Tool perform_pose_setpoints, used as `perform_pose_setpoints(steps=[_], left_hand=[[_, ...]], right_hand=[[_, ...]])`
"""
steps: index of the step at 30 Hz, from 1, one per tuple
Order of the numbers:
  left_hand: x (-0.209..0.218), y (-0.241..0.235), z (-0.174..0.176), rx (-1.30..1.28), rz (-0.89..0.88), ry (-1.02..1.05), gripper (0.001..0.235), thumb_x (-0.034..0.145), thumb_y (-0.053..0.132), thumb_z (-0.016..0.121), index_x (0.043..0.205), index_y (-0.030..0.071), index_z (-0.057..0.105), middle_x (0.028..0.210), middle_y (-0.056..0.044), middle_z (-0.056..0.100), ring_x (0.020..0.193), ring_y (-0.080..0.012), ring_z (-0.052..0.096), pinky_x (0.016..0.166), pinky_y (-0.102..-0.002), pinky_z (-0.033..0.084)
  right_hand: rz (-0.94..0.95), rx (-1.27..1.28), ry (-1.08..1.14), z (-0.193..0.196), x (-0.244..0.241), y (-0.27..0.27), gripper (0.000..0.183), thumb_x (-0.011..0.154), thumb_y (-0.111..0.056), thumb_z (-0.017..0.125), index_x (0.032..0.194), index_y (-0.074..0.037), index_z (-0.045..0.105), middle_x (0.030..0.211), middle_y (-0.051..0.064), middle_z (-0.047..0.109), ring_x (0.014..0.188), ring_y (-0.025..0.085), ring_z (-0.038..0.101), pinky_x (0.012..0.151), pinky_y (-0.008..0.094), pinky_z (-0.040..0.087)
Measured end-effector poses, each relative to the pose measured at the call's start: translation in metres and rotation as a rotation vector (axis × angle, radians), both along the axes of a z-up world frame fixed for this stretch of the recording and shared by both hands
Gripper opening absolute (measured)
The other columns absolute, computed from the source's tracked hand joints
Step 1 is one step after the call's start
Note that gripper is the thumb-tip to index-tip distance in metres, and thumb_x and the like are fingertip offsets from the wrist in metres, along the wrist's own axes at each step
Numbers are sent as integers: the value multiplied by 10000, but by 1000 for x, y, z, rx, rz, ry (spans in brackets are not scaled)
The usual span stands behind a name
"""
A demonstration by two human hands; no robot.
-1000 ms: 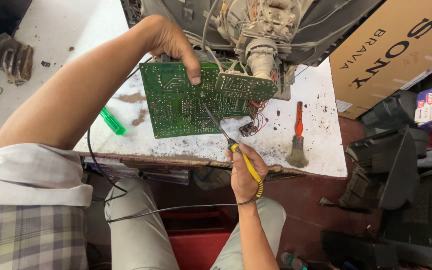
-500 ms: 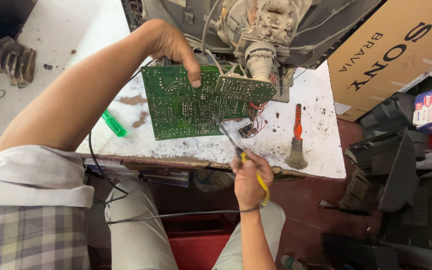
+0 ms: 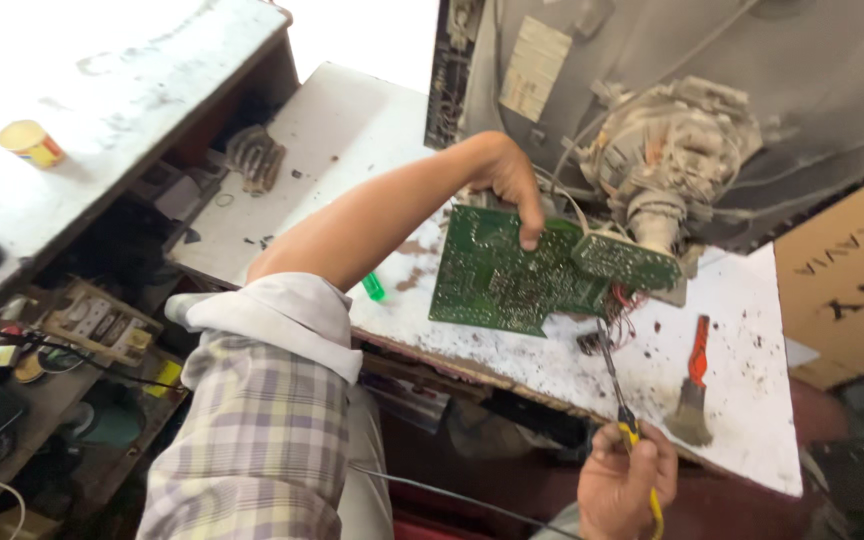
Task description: The person uses a soldering iron to work on a green circuit board, repeatedly touching the tip to various points on the board. The person also handles a small cylindrical component and a wire, applying the soldering iron to them. The person repositions the board and component multiple times during the process.
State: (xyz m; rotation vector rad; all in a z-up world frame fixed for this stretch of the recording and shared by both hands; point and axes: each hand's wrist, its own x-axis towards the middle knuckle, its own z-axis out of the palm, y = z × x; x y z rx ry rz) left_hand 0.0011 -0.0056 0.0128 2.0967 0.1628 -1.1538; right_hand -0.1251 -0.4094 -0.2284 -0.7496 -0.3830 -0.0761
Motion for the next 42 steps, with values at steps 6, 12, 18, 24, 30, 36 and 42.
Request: perform_pose_setpoints(steps=[6,12,18,24,30,36,42], left_hand=[[-7,11,-19,-103,-172,-152,550,713,368,825,1139,31,737,1179,-205,721,1004,-295,629,861,-441,475],[-10,5,-10,31,-194,-226,630,643,416,788,1181,89,760,1365,-135,665,1272,-281,556,1053,-522,383],[0,9,-3,160,-206,-175,722,629,436,761,1290,157,685,1513,-192,575,1407,-395,510,1087,-633,408],[20,20,-15,321,-290,-125,821,738,498,739,1502,265,551,1648,-174,343,1523,-405,300,1186,-640,279],[9,6,-6,159,-544,-263,594,705,413,790,1152,23,764,1154,-148,780,1102,-278,721,950,-446,562],[-29,-18,36,249,-522,-357,524,688,379,770,1062,12,783,970,-145,814,911,-256,750,816,-426,585],[-62,-42,60,382,-491,-453,505,690,437,771,977,22,777,908,-163,785,858,-313,743,792,-451,580]], right_hand=[[-79,6,17,5,6,-2,228,1149,-167,600,1238,42,588,956,197,712,832,243,676,712,342,518],[-101,15,10,18,5,-5,226,1157,-195,610,1186,26,570,991,190,715,864,242,681,742,340,530],[-124,6,-11,24,8,-7,228,1161,-186,611,1215,32,570,1000,194,712,876,254,680,765,348,533],[-116,-46,22,44,-4,-4,325,1127,-213,576,1332,40,566,1113,199,700,996,283,681,926,411,541],[-184,28,-15,75,3,25,460,1089,-376,552,1407,-44,525,1154,192,703,951,253,661,857,362,534],[-334,-80,-98,103,28,68,423,1158,-351,564,1393,-2,516,1136,117,638,1053,220,630,981,413,570],[-442,-436,-43,125,50,102,359,1064,-258,554,1348,-54,473,1257,107,620,1120,175,633,932,352,589]])
